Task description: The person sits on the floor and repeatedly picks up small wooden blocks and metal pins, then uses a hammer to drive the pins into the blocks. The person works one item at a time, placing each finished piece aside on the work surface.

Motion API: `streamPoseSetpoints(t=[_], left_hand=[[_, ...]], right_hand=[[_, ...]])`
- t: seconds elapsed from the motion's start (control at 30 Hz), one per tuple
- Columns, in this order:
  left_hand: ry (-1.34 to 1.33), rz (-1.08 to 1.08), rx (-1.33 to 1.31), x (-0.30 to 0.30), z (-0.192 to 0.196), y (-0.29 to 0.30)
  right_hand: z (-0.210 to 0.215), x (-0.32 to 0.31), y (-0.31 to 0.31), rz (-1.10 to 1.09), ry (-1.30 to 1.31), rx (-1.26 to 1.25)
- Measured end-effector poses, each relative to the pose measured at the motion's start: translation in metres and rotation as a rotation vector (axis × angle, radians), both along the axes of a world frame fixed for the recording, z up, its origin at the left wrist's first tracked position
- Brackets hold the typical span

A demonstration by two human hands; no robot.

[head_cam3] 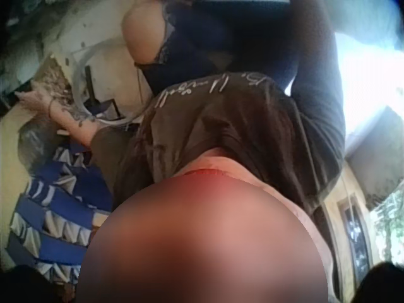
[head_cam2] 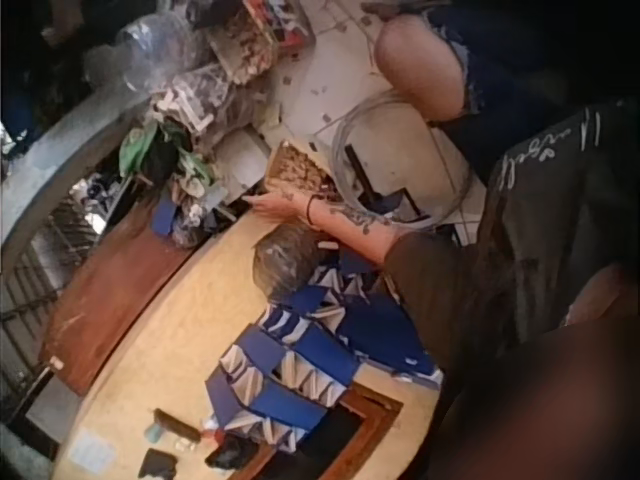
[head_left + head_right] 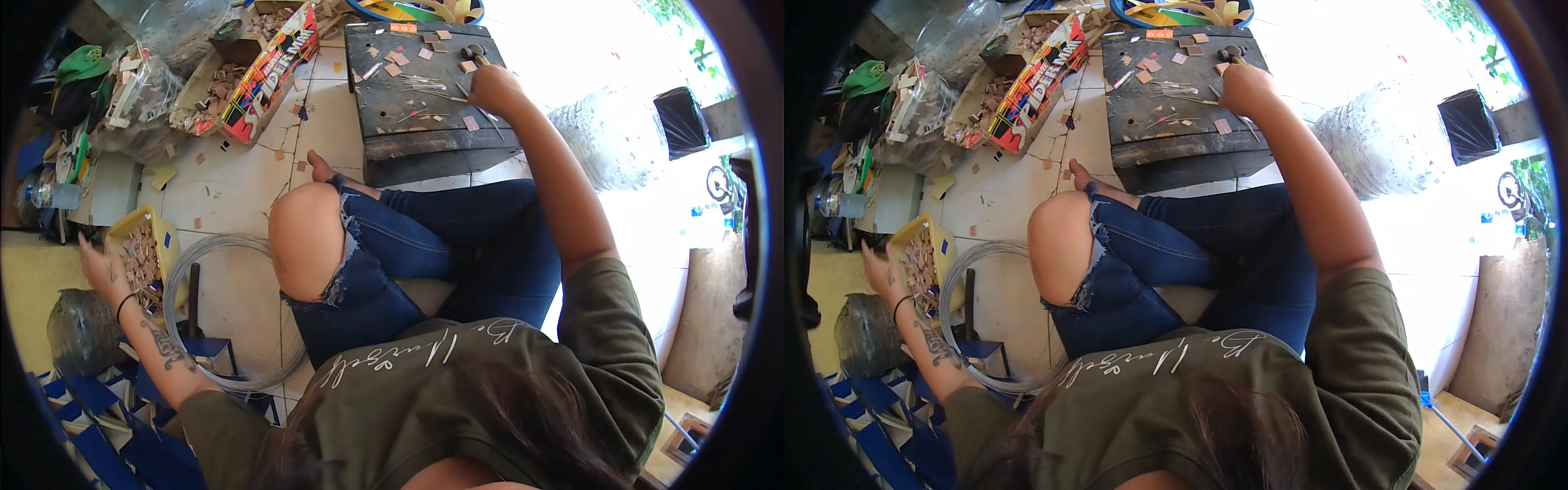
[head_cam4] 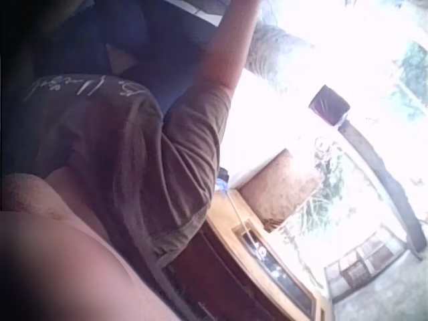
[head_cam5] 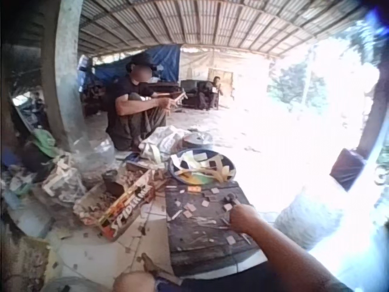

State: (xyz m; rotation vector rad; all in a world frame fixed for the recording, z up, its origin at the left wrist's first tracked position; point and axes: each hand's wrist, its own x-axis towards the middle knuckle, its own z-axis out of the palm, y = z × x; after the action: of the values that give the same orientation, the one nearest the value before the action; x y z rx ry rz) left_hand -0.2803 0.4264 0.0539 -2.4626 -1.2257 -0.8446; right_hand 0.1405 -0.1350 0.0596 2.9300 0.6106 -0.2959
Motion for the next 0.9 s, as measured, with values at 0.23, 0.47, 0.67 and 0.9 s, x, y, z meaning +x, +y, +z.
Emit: streamPoseSetpoints(t=[0.23,0.47,0.67,0.9], left_hand=[[-0.199,-1.055,-0.232,0.226,-0.008,-0.188],[0.019,-1.276,-0.471,0.389,-0.025,-0.396],[-0.041,-1.168,-0.504,0.424,-0.042,-0.451],[-0.283,-1.338,-1.154,0.342,-0.033,-0.430]], right_hand=[[-0.002,0.012,-0.036,0.118,0.059,0.570],[-0.009,-0.029,-0.059,-0.321,0.276,1.385],[-0.008,-0.049,-0.074,-0.307,0.353,1.576],[-0.008,-0.068,-0.078,-0.329,0.389,1.629]])
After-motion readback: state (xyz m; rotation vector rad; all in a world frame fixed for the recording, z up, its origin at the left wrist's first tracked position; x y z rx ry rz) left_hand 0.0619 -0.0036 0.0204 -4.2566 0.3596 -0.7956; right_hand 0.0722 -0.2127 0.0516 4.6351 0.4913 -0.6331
